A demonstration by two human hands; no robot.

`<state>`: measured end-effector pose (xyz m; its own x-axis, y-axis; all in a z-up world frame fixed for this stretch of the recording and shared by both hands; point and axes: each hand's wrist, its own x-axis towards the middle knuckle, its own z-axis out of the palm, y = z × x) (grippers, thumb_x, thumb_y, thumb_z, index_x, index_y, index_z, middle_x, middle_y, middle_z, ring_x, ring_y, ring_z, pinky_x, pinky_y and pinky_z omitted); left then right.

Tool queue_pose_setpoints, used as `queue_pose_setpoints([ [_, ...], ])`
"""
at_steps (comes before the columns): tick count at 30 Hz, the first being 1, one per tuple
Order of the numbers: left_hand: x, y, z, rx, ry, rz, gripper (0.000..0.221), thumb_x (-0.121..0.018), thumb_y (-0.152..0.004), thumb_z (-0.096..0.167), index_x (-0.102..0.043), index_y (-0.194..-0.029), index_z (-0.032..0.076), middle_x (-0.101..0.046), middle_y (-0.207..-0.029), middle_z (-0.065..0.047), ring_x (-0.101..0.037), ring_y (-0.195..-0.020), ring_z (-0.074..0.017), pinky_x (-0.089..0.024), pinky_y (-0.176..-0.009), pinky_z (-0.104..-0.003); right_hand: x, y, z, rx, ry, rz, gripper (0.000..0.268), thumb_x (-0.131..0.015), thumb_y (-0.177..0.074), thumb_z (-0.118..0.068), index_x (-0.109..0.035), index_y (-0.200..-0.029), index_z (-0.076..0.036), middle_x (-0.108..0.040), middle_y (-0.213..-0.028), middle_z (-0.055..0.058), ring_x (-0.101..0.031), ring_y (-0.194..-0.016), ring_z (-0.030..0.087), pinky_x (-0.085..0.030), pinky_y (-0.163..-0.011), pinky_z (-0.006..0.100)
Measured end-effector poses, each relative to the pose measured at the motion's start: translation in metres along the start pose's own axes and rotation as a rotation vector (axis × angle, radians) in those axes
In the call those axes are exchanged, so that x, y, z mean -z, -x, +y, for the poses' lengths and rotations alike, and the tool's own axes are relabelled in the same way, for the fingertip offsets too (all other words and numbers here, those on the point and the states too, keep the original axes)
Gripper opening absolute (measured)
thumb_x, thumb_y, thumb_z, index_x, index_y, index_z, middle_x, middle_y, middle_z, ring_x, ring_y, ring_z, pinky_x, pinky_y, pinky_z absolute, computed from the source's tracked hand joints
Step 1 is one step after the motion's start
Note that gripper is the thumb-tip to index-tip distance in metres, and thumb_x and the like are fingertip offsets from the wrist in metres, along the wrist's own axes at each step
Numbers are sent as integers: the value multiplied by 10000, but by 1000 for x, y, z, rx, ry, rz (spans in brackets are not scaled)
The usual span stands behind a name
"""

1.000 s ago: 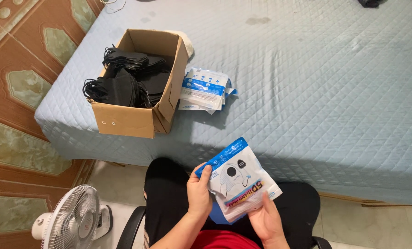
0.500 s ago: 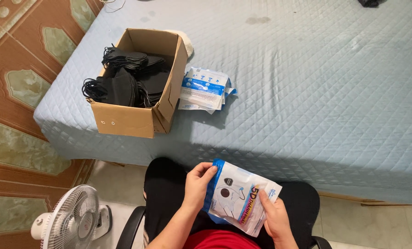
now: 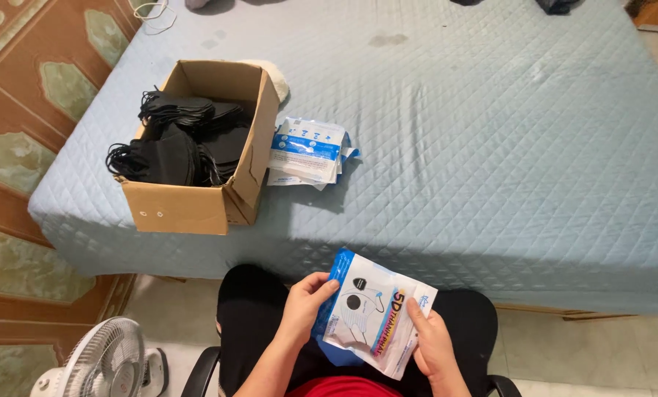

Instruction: Sorting and inspecting black face masks from a cardboard box

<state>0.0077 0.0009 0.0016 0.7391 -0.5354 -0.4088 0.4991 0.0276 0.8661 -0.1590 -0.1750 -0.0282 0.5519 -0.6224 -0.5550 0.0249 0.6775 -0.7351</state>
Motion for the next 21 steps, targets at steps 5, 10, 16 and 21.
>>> queue_pose_setpoints([
  [5, 6, -14, -13, 23, 30, 59, 174, -793, -855, 140, -786, -981, 20, -766, -830, -87, -665, -717, -150, -525, -662, -279, 28, -18, 8, -188, 179, -273, 416, -698, -869, -116, -717, -1207, 125, -785, -1113, 279, -739, -931, 337, -596, -844, 459],
  [10, 7, -16, -9, 97, 29, 48, 272, -719, -914, 156, -767, -1143, 19, -761, -952, -124, -663, -783, -169, -522, -631, -278, 49, -52, -18, -131, 91, -199, 380, -658, -903, -87, -685, -1196, 152, -750, -1130, 320, -721, -929, 375, -594, -867, 509],
  [16, 50, -29, -30, 46, 26, 112, 294, -689, -935, 161, -747, -1165, -14, -748, -938, -180, -667, -771, -223, -524, -646, -314, 109, -142, -106, 219, -190, 15, 479, -553, -983, -141, -522, -1458, -90, -618, -1405, 122, -620, -1195, 250, -515, -1022, 452],
  [21, 77, -16, -33, 47, 72, 231, 265, -663, -965, 92, -730, -1157, -77, -710, -903, -213, -618, -742, -234, -480, -598, -304, 194, -229, -184, 482, -359, -31, 539, -626, -972, -155, -540, -1499, -223, -638, -1479, 17, -638, -1331, 175, -546, -1090, 381],
])
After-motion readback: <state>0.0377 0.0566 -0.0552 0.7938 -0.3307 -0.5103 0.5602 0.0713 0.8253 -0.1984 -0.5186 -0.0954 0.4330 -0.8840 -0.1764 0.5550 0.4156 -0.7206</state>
